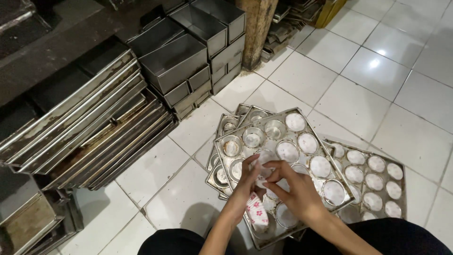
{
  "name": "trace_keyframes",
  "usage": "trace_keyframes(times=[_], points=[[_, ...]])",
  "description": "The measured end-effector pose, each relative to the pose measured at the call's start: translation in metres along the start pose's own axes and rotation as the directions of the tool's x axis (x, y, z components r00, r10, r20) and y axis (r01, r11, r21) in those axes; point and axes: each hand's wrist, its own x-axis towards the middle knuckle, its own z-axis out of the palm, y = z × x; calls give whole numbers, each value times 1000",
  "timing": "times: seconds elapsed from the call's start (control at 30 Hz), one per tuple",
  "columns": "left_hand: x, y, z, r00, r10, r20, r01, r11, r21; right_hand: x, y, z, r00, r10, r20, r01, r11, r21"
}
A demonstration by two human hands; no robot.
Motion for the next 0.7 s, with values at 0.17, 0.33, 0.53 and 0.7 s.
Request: trace_keyframes(times=[0.17, 0.33, 0.53, 0.7], points=[[4, -11, 3, 997, 24, 71, -21, 998, -51, 1, 14, 5, 999, 43, 25, -47, 979, 201], [7, -16, 5, 997, 51, 53, -43, 990, -136, 5, 18, 8, 999, -21, -39, 26, 989, 145], [11, -16, 5, 998, 44, -41, -45, 999, -8, 6, 21, 9, 999, -41, 15, 41, 999, 28], [9, -19, 8, 994, 112, -4, -112, 989, -97, 6, 27, 24, 996, -32, -83, 41, 993, 111]])
